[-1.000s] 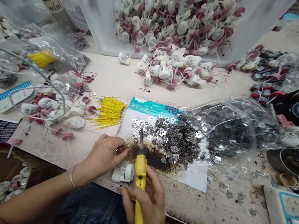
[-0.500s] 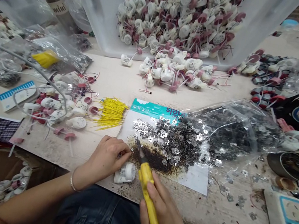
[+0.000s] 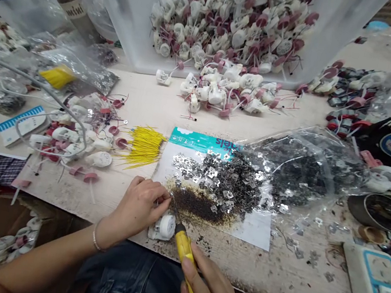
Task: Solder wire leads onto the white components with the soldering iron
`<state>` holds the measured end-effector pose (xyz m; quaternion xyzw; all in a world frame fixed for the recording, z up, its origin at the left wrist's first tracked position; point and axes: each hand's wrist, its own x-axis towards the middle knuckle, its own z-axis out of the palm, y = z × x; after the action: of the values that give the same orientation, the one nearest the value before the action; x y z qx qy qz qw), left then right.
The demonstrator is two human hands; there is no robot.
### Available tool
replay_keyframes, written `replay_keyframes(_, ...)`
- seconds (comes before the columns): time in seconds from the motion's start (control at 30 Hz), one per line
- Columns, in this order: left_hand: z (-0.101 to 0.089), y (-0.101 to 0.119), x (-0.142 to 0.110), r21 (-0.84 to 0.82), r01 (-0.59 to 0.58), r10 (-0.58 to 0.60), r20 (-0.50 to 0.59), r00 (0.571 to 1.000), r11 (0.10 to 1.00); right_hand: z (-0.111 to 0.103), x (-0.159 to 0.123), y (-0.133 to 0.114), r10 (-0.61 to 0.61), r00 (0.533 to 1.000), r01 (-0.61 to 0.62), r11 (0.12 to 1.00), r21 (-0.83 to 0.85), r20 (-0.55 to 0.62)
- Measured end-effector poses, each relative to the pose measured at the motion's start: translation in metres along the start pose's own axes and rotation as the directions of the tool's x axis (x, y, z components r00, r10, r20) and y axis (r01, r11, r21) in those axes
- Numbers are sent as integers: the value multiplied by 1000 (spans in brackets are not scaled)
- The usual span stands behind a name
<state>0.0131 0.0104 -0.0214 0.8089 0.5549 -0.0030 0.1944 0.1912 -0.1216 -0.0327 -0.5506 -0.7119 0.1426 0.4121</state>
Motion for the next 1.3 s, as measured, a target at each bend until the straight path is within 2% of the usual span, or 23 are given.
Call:
replay_keyframes(0.17, 1, 1, 0, 7, 19, -19, -7, 1000, 1000, -2, -2, 1, 19, 1000, -20, 1000, -7, -22)
replay_keyframes(0.3, 0, 1, 1, 0, 18, -18, 15, 1000, 1000, 12, -3, 4, 46, 971, -34, 998, 54, -234)
replay_keyframes(0.37, -1, 1, 1, -3, 16, -16, 20, 1000, 1000, 27, -1, 4, 47, 959, -23, 996, 89, -278)
replay_keyframes(0.47, -4, -1, 1, -6, 9, -9, 24, 1000, 1000, 50, 6, 4, -6, 979, 22, 997, 71, -206)
replay_keyframes(0.57, -3, -5, -1, -12, -7, 7, 14, 1000, 1000, 63, 17, 11, -39, 988, 52, 995, 88, -150)
replay_keyframes(0.67, 1, -10, -3, -53, -62, 60, -38, 997, 997, 61, 34, 27, -62, 985, 76, 994, 83, -160)
replay_keyframes(0.8, 5, -14, -4, -99, -133, 125, -79, 989, 986, 53, 58, 51, -76, 982, 60, 993, -97, -171)
replay_keyframes(0.9, -1, -22, 0, -98, -140, 132, -85, 988, 985, 52, 65, 53, -102, 975, 82, 991, -109, -195)
replay_keyframes(1.03, -14, -48, 16, 48, -28, 38, -221, 975, 998, 49, 54, 39, -57, 936, 37, 997, -64, -348)
replay_keyframes(1.13, -20, -67, 31, 115, 67, -33, -275, 961, 991, 46, 41, 30, 30, 918, -46, 998, -31, -395)
replay_keyframes(1.3, -25, -74, 38, 130, 32, 8, -298, 954, 991, 40, 25, 24, 61, 914, -84, 996, -39, -400)
